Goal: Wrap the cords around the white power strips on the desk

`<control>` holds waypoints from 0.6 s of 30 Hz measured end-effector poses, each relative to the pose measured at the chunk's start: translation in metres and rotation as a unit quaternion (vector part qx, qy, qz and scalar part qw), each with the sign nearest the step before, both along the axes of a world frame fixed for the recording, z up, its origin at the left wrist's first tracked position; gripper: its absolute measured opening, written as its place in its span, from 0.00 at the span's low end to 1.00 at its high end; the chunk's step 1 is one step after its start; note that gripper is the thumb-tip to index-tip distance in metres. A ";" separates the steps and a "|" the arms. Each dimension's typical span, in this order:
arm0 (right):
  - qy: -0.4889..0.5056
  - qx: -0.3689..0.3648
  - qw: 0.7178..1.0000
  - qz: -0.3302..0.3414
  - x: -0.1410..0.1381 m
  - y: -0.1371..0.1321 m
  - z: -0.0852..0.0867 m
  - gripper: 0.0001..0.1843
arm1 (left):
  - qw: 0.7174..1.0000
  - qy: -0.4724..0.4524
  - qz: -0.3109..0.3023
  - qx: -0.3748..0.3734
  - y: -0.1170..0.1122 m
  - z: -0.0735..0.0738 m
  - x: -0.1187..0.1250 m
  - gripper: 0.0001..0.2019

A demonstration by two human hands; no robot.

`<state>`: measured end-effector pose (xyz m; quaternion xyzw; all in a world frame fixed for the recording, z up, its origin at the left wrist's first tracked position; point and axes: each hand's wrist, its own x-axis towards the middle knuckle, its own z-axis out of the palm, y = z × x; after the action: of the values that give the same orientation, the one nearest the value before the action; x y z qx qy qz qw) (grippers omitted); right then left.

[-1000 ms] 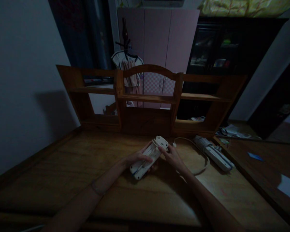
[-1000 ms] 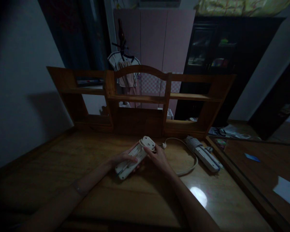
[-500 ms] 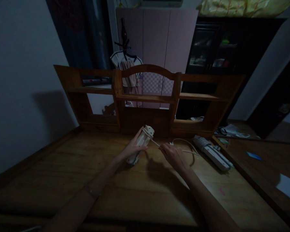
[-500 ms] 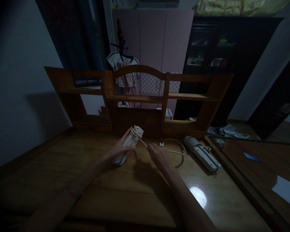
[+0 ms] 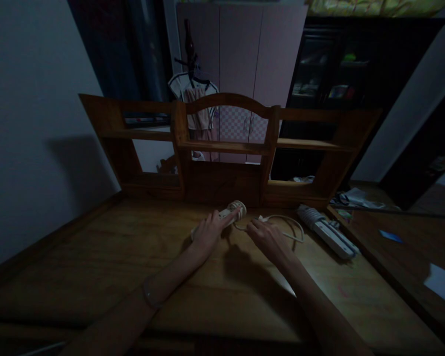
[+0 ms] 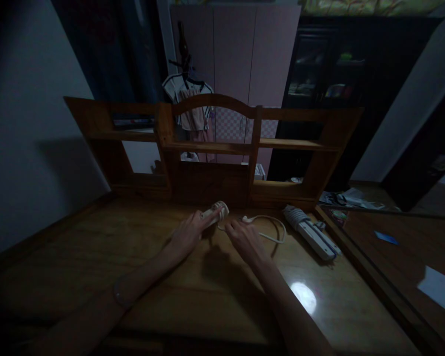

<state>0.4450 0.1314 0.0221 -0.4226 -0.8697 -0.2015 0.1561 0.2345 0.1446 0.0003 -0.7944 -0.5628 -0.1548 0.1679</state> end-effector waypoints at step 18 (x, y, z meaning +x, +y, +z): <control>0.118 0.071 0.990 0.005 0.045 0.005 0.019 0.18 | 0.977 0.091 -0.191 -0.035 0.003 0.004 -0.005 0.35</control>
<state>0.4899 0.1363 0.0414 -0.4267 -0.8309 -0.2106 0.2884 0.2297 0.1475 0.0047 -0.9035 -0.3877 -0.0913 0.1581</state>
